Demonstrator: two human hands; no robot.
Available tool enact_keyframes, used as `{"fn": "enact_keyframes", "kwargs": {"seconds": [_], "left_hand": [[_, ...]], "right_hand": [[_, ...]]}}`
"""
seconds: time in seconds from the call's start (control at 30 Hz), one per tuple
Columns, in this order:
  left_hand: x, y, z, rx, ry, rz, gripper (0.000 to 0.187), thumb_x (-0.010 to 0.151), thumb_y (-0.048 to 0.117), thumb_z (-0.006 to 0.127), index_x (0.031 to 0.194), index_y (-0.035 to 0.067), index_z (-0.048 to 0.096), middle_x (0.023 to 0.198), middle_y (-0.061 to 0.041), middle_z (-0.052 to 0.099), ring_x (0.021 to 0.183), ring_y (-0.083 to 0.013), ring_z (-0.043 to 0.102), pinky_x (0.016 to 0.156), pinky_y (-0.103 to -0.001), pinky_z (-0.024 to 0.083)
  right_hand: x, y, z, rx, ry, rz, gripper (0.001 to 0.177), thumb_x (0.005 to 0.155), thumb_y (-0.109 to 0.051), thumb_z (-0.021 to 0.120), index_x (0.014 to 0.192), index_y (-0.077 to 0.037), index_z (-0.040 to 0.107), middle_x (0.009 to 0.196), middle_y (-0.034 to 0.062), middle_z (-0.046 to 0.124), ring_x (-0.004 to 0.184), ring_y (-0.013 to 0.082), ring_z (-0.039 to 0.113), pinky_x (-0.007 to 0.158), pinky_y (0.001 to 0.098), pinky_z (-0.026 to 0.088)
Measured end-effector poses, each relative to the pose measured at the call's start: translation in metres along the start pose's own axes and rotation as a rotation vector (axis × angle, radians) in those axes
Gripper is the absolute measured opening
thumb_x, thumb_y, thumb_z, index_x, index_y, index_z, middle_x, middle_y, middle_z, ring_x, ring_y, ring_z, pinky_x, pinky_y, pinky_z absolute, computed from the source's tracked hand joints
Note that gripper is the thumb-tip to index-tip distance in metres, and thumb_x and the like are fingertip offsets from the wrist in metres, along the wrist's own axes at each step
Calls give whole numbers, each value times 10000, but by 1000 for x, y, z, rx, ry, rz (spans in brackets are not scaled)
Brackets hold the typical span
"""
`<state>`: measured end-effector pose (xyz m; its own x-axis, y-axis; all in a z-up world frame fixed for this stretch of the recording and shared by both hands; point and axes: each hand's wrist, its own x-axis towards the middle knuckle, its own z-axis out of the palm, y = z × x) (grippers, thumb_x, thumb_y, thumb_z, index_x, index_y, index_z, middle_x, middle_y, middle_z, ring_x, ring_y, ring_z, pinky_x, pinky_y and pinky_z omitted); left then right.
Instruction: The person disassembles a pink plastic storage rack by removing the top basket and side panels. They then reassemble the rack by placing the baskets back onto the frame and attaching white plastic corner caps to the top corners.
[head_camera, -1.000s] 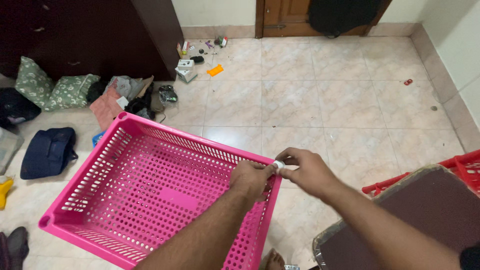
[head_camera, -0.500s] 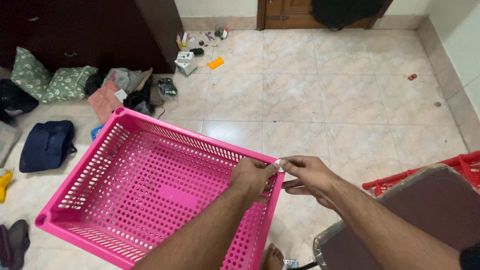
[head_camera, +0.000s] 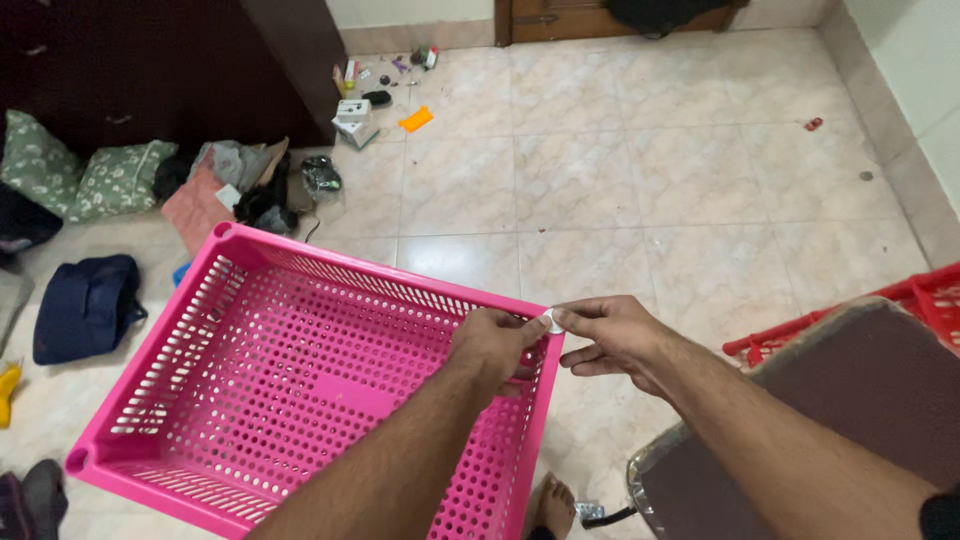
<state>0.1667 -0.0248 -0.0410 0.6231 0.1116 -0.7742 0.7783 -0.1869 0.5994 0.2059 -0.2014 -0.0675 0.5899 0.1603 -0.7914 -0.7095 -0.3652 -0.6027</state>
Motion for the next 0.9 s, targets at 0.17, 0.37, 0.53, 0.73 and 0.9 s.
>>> {"fn": "enact_keyframes", "kwargs": {"seconds": [0.17,0.37,0.53,0.73,0.9], "left_hand": [[-16,6,-2,373,168,105,473,860,531,772,909,61,770,835,-125,783,736,-230,753,690,-384,573],[-39,-4,22,387,283,518,402,845,460,763,917,65,787,847,-119,772,765,-268,722,738,-415,554],[-67,-16,56,372,-28,629,355,870,403,716,947,60,767,808,-96,770,677,-239,742,680,-385,571],[-105,-33,94,449,-300,772,335,897,378,717,938,52,780,772,-77,770,640,-190,718,661,-353,571],[-132,-43,126,564,-500,703,285,915,343,707,989,76,774,808,-51,782,645,-152,725,669,-323,590]], "right_hand": [[-16,21,20,-21,172,-214,443,934,-358,674,1290,-95,685,1141,107,778,810,227,768,729,368,592],[-66,55,21,-310,545,-356,348,889,-274,700,1192,-108,742,1097,64,798,833,201,782,810,337,592],[-125,100,17,-222,767,-286,339,888,-220,677,1204,-107,730,1057,85,807,900,200,791,846,344,596],[-201,162,13,-98,1071,-109,333,910,-211,666,1222,-106,715,1076,71,797,930,195,773,855,340,593],[-251,215,-5,1,1123,260,315,983,-227,626,1283,-186,710,1095,97,809,905,259,793,854,384,610]]}}
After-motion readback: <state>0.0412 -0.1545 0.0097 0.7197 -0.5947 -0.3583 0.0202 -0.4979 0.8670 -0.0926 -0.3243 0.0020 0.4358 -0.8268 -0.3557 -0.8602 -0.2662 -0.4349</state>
